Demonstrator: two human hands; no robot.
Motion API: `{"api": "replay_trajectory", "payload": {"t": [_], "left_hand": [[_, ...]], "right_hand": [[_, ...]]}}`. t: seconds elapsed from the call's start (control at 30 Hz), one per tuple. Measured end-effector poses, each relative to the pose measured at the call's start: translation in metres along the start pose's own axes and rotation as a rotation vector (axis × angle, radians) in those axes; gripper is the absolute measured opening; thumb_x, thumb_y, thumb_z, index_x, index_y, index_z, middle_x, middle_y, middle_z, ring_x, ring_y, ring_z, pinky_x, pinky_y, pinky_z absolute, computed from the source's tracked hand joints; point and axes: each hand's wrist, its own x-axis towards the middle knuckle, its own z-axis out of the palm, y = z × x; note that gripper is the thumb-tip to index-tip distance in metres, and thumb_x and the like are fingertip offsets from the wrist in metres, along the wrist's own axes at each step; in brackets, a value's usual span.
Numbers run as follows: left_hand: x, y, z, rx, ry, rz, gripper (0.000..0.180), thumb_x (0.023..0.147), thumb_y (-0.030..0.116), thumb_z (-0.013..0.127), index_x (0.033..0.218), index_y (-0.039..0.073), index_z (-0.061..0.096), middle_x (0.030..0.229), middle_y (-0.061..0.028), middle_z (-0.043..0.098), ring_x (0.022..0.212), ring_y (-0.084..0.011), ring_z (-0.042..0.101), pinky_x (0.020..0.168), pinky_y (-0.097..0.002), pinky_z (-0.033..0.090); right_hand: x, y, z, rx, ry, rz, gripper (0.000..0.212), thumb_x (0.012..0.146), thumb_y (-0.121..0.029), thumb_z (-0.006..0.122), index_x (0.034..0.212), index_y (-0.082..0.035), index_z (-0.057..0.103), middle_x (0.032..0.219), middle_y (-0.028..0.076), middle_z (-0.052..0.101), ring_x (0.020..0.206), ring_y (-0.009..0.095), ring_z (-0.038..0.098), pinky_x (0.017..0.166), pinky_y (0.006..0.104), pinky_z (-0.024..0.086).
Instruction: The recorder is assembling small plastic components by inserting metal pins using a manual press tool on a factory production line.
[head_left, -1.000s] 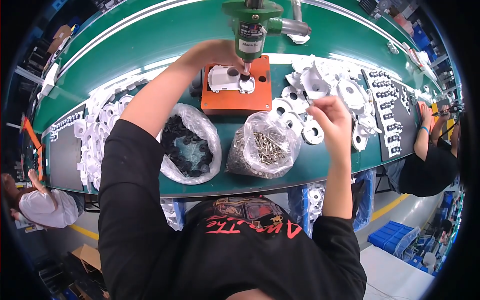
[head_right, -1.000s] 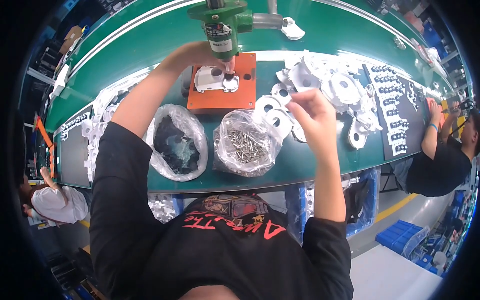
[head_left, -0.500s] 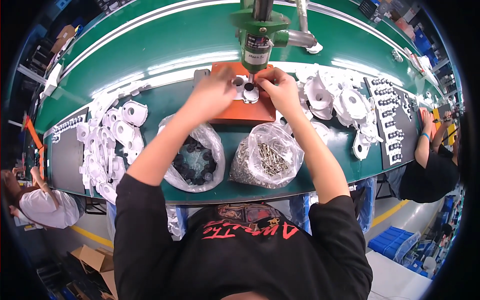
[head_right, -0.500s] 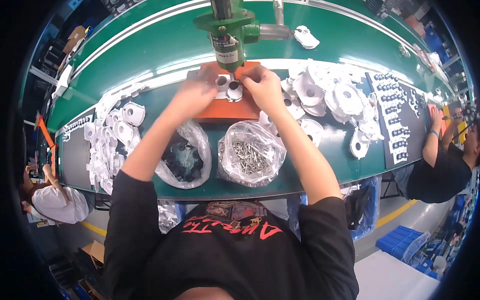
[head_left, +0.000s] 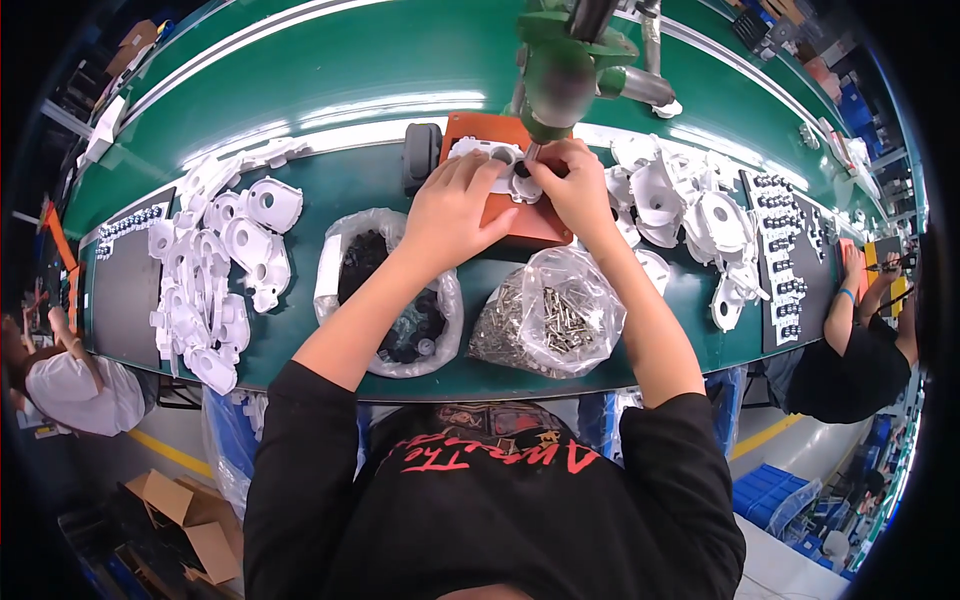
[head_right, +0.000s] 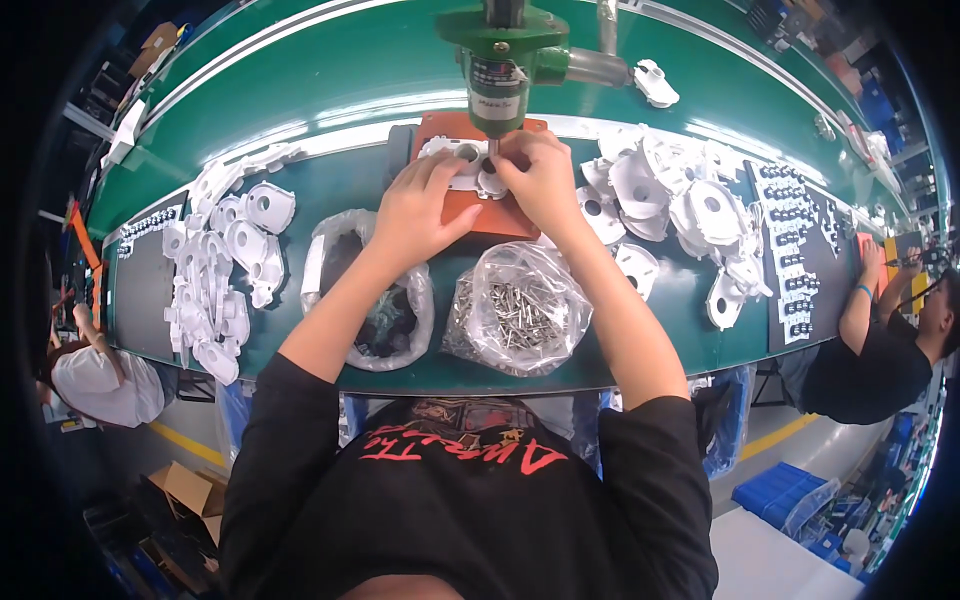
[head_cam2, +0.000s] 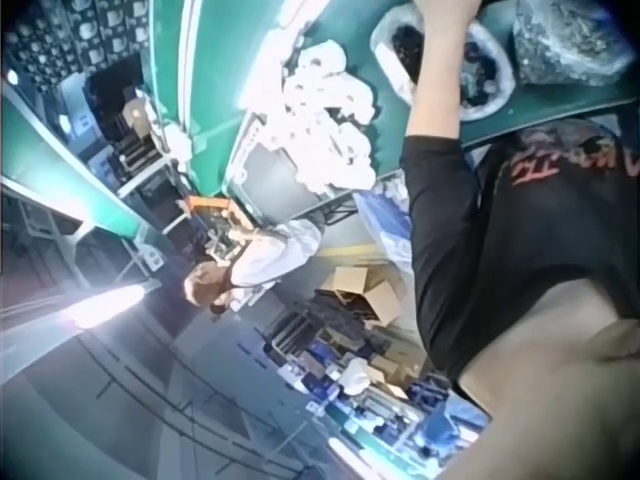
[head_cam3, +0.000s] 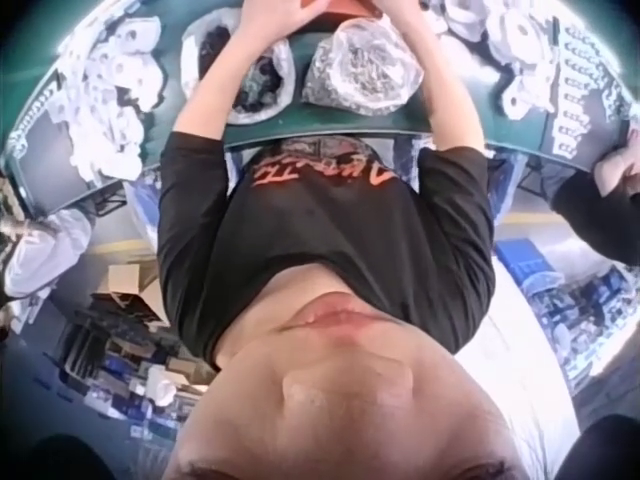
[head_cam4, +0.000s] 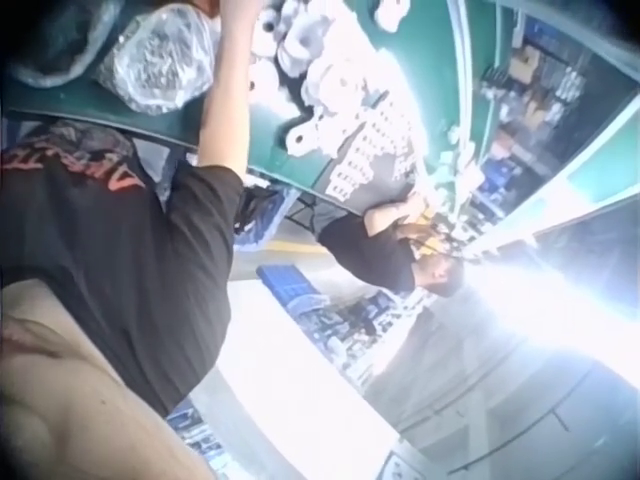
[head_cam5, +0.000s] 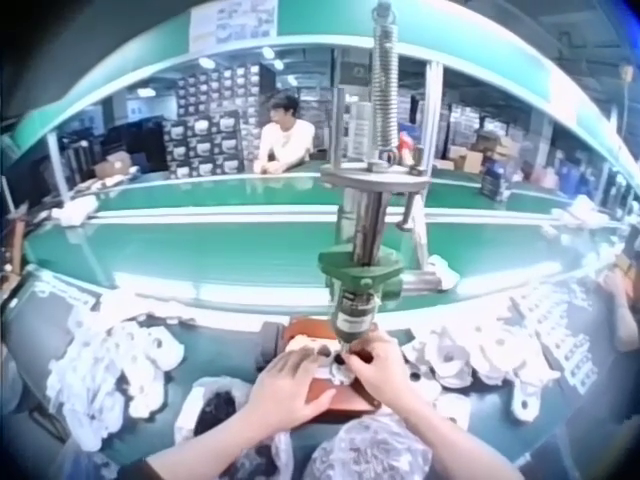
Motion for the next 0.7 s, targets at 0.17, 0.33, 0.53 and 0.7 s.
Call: {"api": "replay_trajectory", "payload": {"t": [0.17, 0.33, 0.53, 0.7], "left_hand": [[0.001, 0.001, 0.001, -0.032, 0.026, -0.006, 0.052, 0.073, 0.03, 0.07, 0.113, 0.003, 0.051, 0.112, -0.0203, 0.056, 0.104, -0.037, 0.055, 0.091, -0.0435, 0.045], [-0.001, -0.001, 0.002, -0.034, 0.03, -0.008, 0.052, 0.072, 0.028, 0.071, 0.113, 0.002, 0.051, 0.11, -0.0197, 0.057, 0.105, -0.0365, 0.055, 0.091, -0.0431, 0.045], [0.0, -0.002, -0.001, -0.082, 0.108, -0.006, 0.049, 0.068, 0.026, 0.072, 0.105, 0.002, 0.052, 0.106, -0.0189, 0.058, 0.102, -0.0354, 0.057, 0.092, -0.0426, 0.045], [0.002, 0.0, 0.002, -0.112, 0.113, 0.005, 0.046, 0.067, 0.025, 0.072, 0.1, 0.0, 0.051, 0.103, -0.0195, 0.06, 0.1, -0.0343, 0.059, 0.093, -0.0417, 0.045]], "right_hand": [[-0.016, -0.001, -0.009, -0.217, -0.021, -0.313, 0.023, 0.076, -0.007, 0.063, 0.099, -0.006, 0.068, 0.101, 0.009, 0.062, 0.098, 0.027, 0.053, 0.087, 0.038, 0.041], [-0.024, -0.003, -0.011, -0.456, -0.055, -0.4, 0.029, 0.077, -0.008, 0.062, 0.106, -0.008, 0.066, 0.107, 0.009, 0.061, 0.1, 0.027, 0.053, 0.088, 0.0387, 0.041], [-0.021, 0.005, -0.07, -0.181, 0.135, 0.062, 0.026, 0.091, -0.014, 0.05, 0.113, -0.005, 0.061, 0.111, 0.01, 0.064, 0.097, 0.019, 0.059, 0.088, 0.0303, 0.044], [0.133, -0.049, -0.182, -0.069, 0.288, -0.4, 0.036, 0.092, -0.023, 0.045, 0.116, 0.003, 0.052, 0.114, 0.015, 0.06, 0.101, 0.028, 0.06, 0.095, 0.0404, 0.044]]}}
